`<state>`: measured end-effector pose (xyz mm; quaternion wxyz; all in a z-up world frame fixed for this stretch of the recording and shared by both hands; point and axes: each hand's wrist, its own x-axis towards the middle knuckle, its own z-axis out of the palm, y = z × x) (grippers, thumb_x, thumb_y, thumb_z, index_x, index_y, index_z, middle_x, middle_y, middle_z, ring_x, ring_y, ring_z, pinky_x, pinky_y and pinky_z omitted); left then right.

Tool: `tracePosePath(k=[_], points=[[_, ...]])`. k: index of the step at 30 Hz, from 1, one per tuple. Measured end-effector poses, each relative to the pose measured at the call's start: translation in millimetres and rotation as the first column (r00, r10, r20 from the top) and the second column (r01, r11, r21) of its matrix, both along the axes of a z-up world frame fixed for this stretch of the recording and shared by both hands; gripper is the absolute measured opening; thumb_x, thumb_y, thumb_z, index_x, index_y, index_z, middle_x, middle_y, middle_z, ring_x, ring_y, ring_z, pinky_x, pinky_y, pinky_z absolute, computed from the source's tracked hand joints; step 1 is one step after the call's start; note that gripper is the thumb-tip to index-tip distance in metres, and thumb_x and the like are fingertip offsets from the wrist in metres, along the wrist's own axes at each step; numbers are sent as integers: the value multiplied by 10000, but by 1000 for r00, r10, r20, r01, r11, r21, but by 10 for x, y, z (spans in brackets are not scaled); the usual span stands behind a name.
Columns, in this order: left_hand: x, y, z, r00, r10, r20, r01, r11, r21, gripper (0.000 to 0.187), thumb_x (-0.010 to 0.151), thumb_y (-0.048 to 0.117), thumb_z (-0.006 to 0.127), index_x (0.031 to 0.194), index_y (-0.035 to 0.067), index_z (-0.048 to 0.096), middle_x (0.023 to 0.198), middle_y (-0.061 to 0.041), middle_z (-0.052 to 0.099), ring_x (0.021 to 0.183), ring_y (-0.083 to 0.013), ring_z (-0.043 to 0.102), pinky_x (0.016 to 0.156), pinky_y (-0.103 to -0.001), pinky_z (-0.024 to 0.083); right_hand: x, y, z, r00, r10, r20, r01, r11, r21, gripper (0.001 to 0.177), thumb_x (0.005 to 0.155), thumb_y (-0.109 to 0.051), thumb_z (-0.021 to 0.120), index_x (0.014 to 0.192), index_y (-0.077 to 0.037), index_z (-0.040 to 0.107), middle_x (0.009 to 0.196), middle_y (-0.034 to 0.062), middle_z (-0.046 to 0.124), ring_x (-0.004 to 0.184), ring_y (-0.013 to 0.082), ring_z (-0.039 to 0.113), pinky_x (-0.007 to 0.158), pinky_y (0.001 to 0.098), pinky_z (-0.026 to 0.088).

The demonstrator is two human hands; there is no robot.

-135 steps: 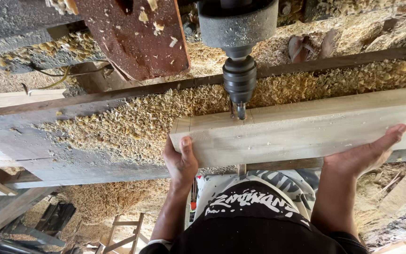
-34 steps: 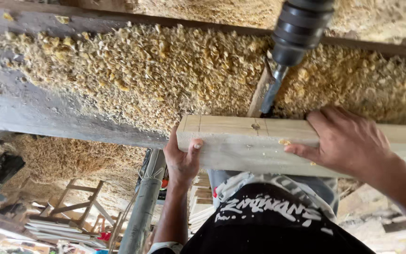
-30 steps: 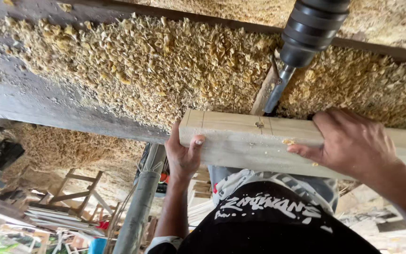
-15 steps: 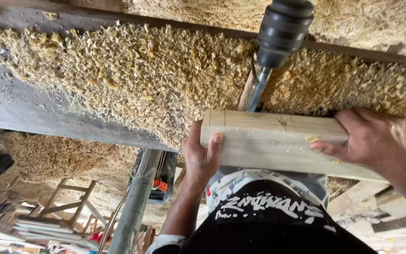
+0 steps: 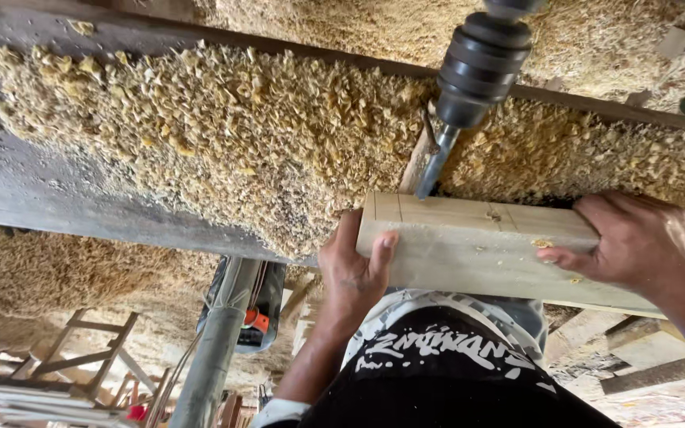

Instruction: The person uses a drill press to bore holes into a rectangular wooden plank. They hold the plank with both hands, aligning it with the drill bit, and then lower the drill to create holes at marked intervals. The person periodically lifts the plank to inspect the holes and reposition it for the next drilling operation.

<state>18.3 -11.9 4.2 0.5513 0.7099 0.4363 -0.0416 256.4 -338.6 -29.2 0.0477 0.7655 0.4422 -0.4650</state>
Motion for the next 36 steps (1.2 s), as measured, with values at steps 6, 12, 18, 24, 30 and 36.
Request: tracePosePath(k=[6, 12, 18, 24, 30, 36], points=[[91, -1, 94, 998, 11, -63, -11, 1000, -9, 618, 1025, 591, 515, 1113, -9, 636, 761, -133, 698, 635, -206, 727, 516, -374, 574, 31, -114, 61, 999, -31, 10, 32, 981, -191, 1175, 653, -927, 350, 1352, -15, 595, 1070, 250, 709, 992, 392, 733, 716, 473, 660], [32, -49, 71, 999, -34, -8, 34, 995, 89, 608, 1080, 589, 499, 1067, -5, 624, 788, -120, 632, 663, -212, 658, 534, -382, 516, -1, -393, -84, 999, 40, 8, -38, 982, -187, 1187, 694, -908, 344, 1453, -16, 541, 963, 223, 727, 1299, 474, 631, 833, 475, 638], [67, -53, -26, 998, -46, -36, 48, 997, 55, 621, 1033, 599, 484, 1017, 1, 647, 747, -87, 598, 603, -193, 624, 470, -370, 486, 42, -326, -28, 991, 112, -72, -132, 890, -437, 1296, 635, -1027, 292, 1531, -126, 549, 1021, 67, 702, 933, 192, 736, 733, 296, 647], [134, -48, 10, 999, -41, -26, 43, 997, 65, 596, 1058, 583, 521, 1022, 0, 639, 786, -106, 608, 670, -201, 635, 553, -391, 517, 57, -306, -17, 941, 241, 238, -296, 927, 231, 1118, 727, -978, 276, 1255, -51, 608, 1108, 194, 677, 1047, 385, 717, 707, 396, 627], [-90, -220, -186, 990, 134, 51, -137, 988, 73, 491, 1049, 467, 561, 1126, -13, 622, 865, -96, 680, 715, -188, 676, 626, -344, 603, 100, -227, -43, 999, -24, 46, 22, 999, 48, 1169, 659, -942, 342, 1169, 45, 708, 842, 207, 687, 698, 314, 700, 398, 362, 522], [-94, -463, -331, 806, 396, 441, -475, 877, 79, 336, 1067, 250, 543, 1158, -51, 663, 1120, -226, 721, 1095, -311, 714, 1030, -438, 589, 130, -224, -153, 993, -58, 102, 31, 968, 249, 1022, 706, -914, 419, 902, 42, 726, 662, 141, 612, 527, 240, 588, 415, 371, 491]])
